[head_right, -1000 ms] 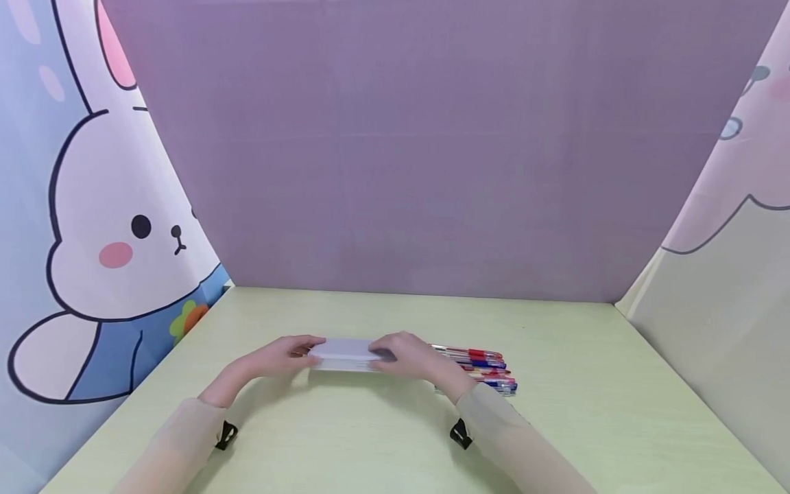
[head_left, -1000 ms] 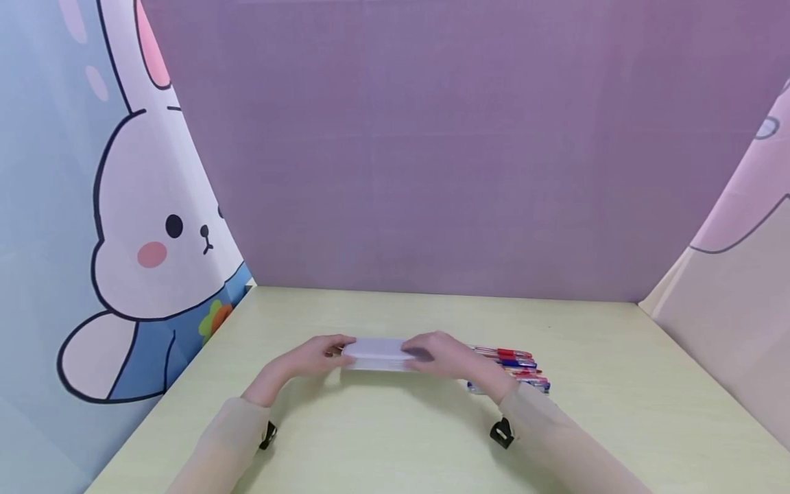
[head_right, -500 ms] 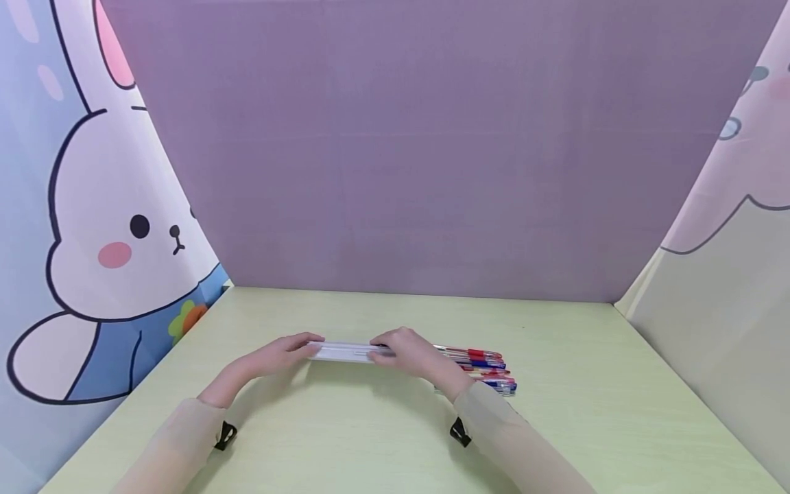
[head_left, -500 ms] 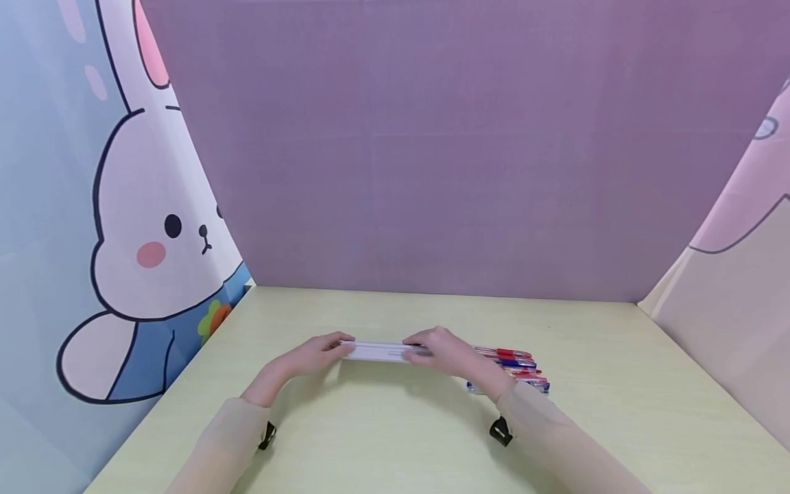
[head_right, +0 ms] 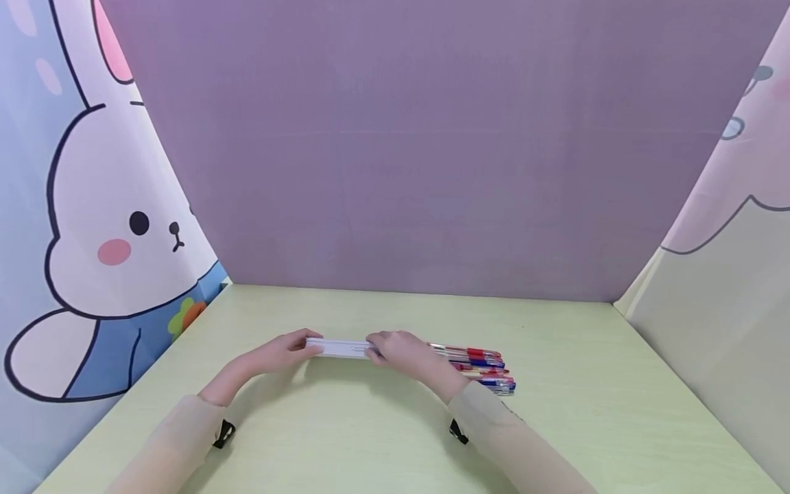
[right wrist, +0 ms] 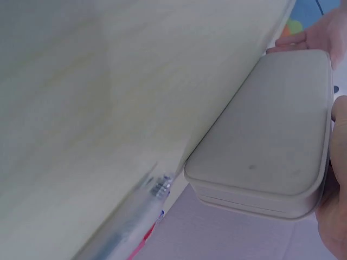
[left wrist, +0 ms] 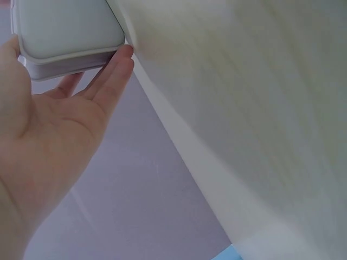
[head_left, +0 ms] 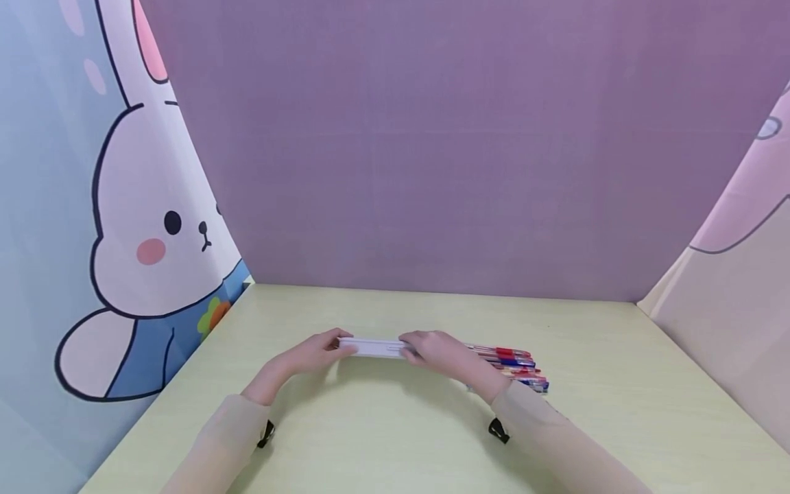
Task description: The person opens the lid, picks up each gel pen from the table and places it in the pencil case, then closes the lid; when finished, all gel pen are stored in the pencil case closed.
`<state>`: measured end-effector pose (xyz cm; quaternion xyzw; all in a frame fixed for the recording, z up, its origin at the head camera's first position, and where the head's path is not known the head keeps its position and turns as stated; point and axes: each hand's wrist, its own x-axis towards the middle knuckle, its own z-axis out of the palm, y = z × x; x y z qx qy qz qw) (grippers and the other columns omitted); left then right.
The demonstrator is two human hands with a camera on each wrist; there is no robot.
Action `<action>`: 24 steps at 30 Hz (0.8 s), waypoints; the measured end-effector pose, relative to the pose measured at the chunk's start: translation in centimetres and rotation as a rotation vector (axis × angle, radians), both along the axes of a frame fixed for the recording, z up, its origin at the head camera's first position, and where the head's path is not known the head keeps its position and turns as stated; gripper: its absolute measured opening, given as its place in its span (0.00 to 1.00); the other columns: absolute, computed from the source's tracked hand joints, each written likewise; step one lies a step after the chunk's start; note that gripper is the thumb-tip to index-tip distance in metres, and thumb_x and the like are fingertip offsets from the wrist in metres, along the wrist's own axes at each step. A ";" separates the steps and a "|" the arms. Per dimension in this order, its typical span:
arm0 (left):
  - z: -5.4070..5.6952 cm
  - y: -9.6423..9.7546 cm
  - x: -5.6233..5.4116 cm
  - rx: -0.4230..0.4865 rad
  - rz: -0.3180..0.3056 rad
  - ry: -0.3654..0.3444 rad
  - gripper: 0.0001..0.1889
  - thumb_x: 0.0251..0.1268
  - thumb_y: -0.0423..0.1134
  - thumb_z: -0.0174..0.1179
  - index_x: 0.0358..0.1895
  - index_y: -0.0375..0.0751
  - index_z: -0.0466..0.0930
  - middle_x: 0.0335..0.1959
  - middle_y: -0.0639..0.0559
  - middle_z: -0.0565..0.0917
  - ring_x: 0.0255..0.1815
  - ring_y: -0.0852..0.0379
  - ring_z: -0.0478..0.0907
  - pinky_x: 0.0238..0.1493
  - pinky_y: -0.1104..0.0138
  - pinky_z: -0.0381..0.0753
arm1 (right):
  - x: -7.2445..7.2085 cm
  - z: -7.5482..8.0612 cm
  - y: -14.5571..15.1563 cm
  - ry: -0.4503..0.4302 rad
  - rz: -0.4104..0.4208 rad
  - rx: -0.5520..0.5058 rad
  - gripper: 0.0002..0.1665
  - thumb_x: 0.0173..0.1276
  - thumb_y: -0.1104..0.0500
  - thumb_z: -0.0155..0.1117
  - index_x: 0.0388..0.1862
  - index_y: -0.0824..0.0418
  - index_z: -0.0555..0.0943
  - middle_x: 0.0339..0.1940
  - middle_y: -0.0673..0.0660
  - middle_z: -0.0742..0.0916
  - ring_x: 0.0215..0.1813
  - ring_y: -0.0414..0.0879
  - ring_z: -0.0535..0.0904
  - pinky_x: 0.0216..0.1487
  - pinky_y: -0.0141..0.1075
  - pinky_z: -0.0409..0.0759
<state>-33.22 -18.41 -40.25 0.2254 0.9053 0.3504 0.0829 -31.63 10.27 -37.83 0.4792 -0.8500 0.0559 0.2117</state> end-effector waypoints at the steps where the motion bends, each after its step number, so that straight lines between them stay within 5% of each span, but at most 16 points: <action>1: 0.0 0.0 0.0 0.000 -0.002 0.005 0.26 0.67 0.55 0.52 0.59 0.39 0.71 0.41 0.51 0.80 0.39 0.58 0.73 0.42 0.65 0.73 | 0.0 0.0 -0.1 0.023 0.002 0.006 0.14 0.65 0.60 0.59 0.45 0.68 0.80 0.36 0.58 0.87 0.26 0.38 0.80 0.29 0.24 0.79; 18: 0.0 -0.2 -0.2 0.019 0.005 0.030 0.27 0.65 0.51 0.57 0.58 0.33 0.71 0.47 0.44 0.81 0.49 0.52 0.77 0.52 0.57 0.77 | 0.2 -0.5 -0.6 0.172 -0.013 0.083 0.07 0.65 0.60 0.59 0.38 0.63 0.77 0.28 0.51 0.84 0.23 0.34 0.74 0.23 0.23 0.74; 24: 0.0 -0.4 -0.3 0.036 -0.012 0.037 0.27 0.64 0.51 0.57 0.57 0.33 0.71 0.46 0.44 0.81 0.47 0.52 0.78 0.51 0.58 0.78 | 0.2 -0.4 -0.9 0.152 -0.035 0.085 0.05 0.66 0.60 0.57 0.35 0.63 0.76 0.25 0.50 0.82 0.23 0.35 0.73 0.23 0.23 0.74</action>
